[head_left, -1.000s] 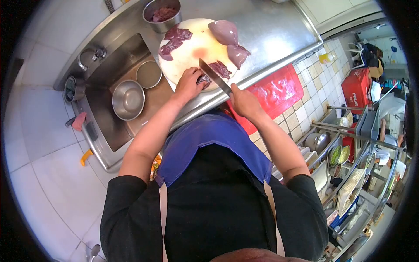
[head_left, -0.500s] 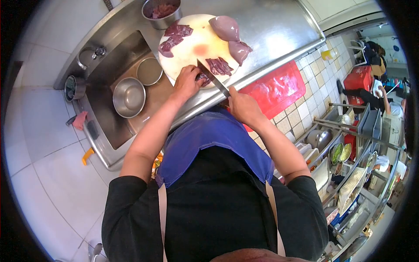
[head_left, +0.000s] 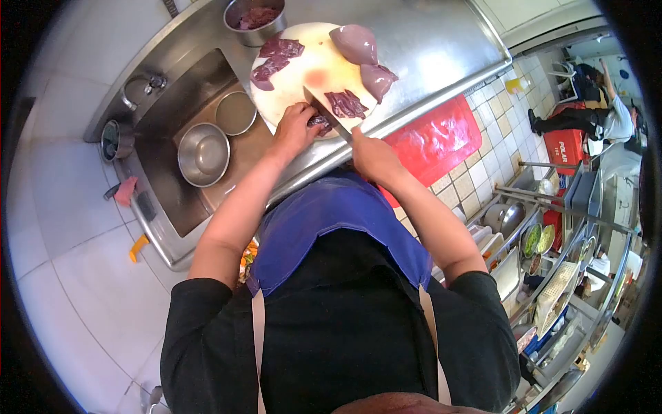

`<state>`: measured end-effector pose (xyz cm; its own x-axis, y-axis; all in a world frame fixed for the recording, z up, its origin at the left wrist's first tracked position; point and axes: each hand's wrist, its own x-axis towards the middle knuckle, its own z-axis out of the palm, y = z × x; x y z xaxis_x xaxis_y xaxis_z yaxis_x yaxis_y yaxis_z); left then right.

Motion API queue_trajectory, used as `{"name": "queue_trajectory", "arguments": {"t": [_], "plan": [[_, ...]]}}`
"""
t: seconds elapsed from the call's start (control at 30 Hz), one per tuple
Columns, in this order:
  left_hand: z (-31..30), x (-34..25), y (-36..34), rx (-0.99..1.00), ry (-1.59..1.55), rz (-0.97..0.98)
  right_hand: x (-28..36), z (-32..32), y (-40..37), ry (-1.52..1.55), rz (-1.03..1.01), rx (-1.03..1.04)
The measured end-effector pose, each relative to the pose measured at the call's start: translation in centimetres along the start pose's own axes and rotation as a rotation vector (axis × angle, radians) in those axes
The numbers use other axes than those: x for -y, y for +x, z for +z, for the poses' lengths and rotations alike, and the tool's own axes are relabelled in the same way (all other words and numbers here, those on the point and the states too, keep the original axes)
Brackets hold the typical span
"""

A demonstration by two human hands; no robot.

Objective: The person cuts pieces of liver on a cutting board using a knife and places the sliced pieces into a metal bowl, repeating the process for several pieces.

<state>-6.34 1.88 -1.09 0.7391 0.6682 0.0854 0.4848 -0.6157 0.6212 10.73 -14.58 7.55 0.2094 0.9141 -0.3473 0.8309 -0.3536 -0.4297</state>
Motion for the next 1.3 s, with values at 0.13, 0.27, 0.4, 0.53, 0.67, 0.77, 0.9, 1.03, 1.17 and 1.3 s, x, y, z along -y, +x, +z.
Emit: {"name": "queue_trajectory", "arguments": {"t": [0.13, 0.27, 0.4, 0.53, 0.67, 0.77, 0.9, 1.03, 1.17, 1.3], "plan": [[-0.1, 0.1, -0.5, -0.015, -0.015, 0.008, -2.2, 0.5, -0.3, 0.007, 0.035, -0.038], [-0.3, 1.0, -0.4, -0.01, -0.064, 0.08, -1.9, 0.5, 0.8, -0.031, 0.036, -0.167], [-1.2, 1.1, -0.4, -0.016, -0.122, 0.007, 0.1, -0.3, -1.7, 0.004, -0.005, -0.14], [-1.7, 1.1, 0.1, 0.046, 0.022, 0.052, 0.8, 0.7, -3.0, 0.015, -0.053, -0.102], [-2.0, 1.0, 0.3, 0.073, 0.041, 0.061, 0.4, 1.4, -3.3, 0.07, -0.079, -0.102], [-1.8, 1.0, 0.2, 0.05, 0.043, 0.064, 0.7, 0.9, -3.5, 0.073, -0.069, -0.068], [-1.3, 1.4, 0.1, 0.047, 0.017, 0.058, 1.3, 2.1, -1.7, 0.04, 0.003, 0.016], [-0.9, 1.8, 0.3, -0.011, 0.002, 0.109, 1.7, 1.6, 1.1, 0.048, -0.015, -0.061], [-1.2, 1.8, 0.3, 0.0, -0.043, 0.152, 1.2, 1.5, 3.5, -0.007, -0.001, -0.098], [-1.5, 2.0, 0.0, -0.006, -0.106, 0.138, 1.5, 0.2, 3.2, 0.038, 0.081, -0.117]]}}
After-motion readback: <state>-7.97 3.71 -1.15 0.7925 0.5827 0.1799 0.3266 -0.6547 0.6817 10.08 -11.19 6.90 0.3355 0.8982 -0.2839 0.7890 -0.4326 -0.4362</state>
